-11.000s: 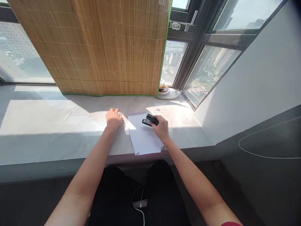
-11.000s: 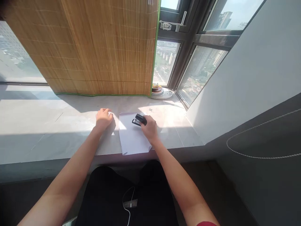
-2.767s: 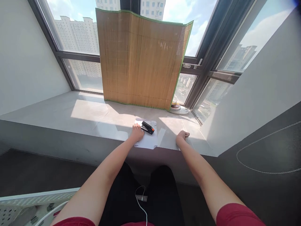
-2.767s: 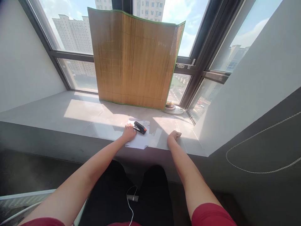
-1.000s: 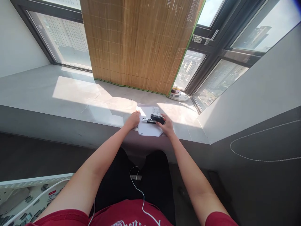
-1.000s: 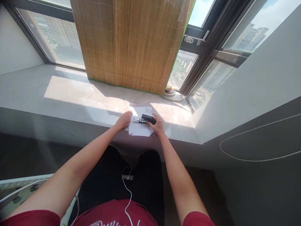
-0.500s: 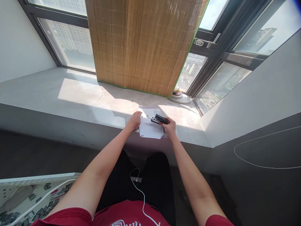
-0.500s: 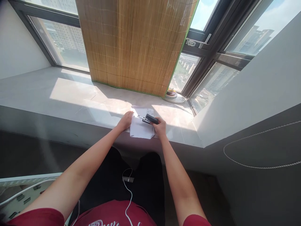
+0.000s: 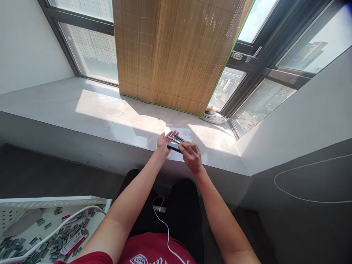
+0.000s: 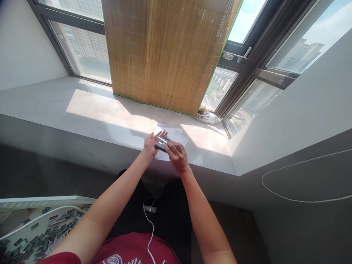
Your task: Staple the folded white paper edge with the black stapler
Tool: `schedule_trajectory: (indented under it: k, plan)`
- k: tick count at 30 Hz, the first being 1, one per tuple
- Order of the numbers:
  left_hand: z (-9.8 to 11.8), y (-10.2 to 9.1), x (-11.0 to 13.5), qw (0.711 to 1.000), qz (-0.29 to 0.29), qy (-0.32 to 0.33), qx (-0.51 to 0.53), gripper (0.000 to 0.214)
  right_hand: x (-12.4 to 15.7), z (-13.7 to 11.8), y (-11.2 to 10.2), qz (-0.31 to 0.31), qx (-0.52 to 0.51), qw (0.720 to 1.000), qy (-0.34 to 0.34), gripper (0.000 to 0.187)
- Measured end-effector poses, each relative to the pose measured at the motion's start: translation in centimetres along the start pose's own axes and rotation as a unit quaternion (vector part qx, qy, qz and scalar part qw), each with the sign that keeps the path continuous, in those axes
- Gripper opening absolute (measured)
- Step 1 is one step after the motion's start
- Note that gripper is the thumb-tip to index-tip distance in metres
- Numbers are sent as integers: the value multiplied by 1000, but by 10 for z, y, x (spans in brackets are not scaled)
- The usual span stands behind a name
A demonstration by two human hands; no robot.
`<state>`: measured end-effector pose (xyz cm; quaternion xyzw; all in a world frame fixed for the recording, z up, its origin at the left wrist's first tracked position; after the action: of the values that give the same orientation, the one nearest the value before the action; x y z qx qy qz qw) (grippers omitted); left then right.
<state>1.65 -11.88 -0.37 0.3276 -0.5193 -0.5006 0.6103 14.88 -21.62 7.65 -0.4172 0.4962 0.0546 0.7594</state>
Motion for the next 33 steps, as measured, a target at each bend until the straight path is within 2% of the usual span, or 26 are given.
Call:
schedule_trajectory:
  k: [2,3,4,6,8,10,12,14,17,19,22,24,25,28,31,33]
  plan:
    - [0,-4,0,1000,5,-1,6,37,2,-3,3,-25,-3,1000,-7,39]
    - [1,-8,0,1000,14,6,11,34,2,-2,6,-37,-9,999,11,38]
    - [3,-12,0,999,25,17,16,33,2,1,8,-42,-17,998,45,36]
    - [12,-22,3,997,57,53,22,33,4,18,11,-20,-28,987,160,28]
    - [25,-33,9,991,94,97,11,37,13,44,18,22,-45,951,306,20]
    - [37,-38,16,986,106,126,-10,43,27,69,36,34,-78,899,429,26]
    - [42,-35,20,990,78,118,-24,48,40,87,61,1,-114,857,503,31]
    - [40,-29,22,995,40,83,-26,51,49,99,85,-53,-130,830,539,31]
    - [30,-25,25,998,30,49,-18,50,57,102,107,-129,-135,809,557,29]
    - [25,-26,27,997,44,54,-19,47,54,95,107,-140,-138,814,546,30]
    - [21,-21,27,993,49,90,-53,44,31,70,80,-46,-130,865,483,30]
    - [20,-9,27,988,16,127,-90,44,11,45,60,21,-159,893,421,28]
    - [19,0,27,984,-6,143,-110,43,1,32,54,31,-192,899,393,26]
    - [6,23,29,974,-66,144,-164,42,-16,5,49,27,-271,893,359,21]
    - [-11,34,33,967,-95,131,-194,45,-14,0,48,52,-284,880,377,20]
    - [-16,37,33,959,-107,144,-219,45,-8,2,47,60,-282,876,388,21]
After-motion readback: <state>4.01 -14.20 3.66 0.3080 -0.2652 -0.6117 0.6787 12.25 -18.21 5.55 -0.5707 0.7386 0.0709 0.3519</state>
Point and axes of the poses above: each hand's wrist, its own x-axis away from the middle knuckle, its own y-axis out of the palm, z = x × y, the point moved 8 cm from there along -x, towards the middle knuckle, and after that the axes turned 5 degrees about x, right-handed, at the moved point
